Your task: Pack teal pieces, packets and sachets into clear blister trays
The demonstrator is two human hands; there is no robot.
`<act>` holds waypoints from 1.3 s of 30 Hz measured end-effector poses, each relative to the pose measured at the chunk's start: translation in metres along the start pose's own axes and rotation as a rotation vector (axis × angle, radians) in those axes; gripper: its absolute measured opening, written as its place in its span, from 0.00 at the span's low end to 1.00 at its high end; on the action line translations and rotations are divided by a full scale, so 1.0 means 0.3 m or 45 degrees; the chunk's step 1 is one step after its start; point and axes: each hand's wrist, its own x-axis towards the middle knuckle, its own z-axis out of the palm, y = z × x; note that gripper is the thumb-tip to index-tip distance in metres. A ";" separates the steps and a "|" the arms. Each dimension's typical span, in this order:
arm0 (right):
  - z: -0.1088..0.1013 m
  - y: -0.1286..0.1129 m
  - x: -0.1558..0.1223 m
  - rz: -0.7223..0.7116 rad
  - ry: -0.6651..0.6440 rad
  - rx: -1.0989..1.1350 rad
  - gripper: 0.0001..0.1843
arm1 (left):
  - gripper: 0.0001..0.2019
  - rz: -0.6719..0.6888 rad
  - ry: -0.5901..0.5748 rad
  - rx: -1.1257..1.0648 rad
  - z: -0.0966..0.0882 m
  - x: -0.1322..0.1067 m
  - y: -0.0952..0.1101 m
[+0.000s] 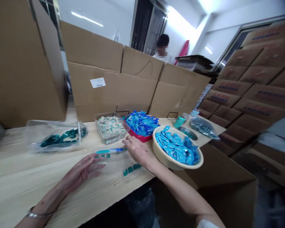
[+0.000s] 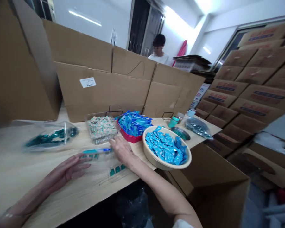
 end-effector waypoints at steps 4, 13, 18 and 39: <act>-0.080 0.303 -0.050 0.657 -0.095 -0.152 0.13 | 0.21 -0.031 0.057 0.002 -0.019 0.011 -0.004; -0.085 0.720 -0.101 0.845 -0.086 -0.088 0.13 | 0.20 0.006 0.051 -0.015 -0.026 0.016 -0.014; -0.107 0.736 -0.121 0.752 0.011 0.059 0.10 | 0.17 0.125 -0.011 -0.051 -0.008 0.008 -0.008; 0.014 -0.023 0.154 0.041 0.331 0.695 0.10 | 0.15 0.358 0.115 -0.146 -0.068 0.007 0.049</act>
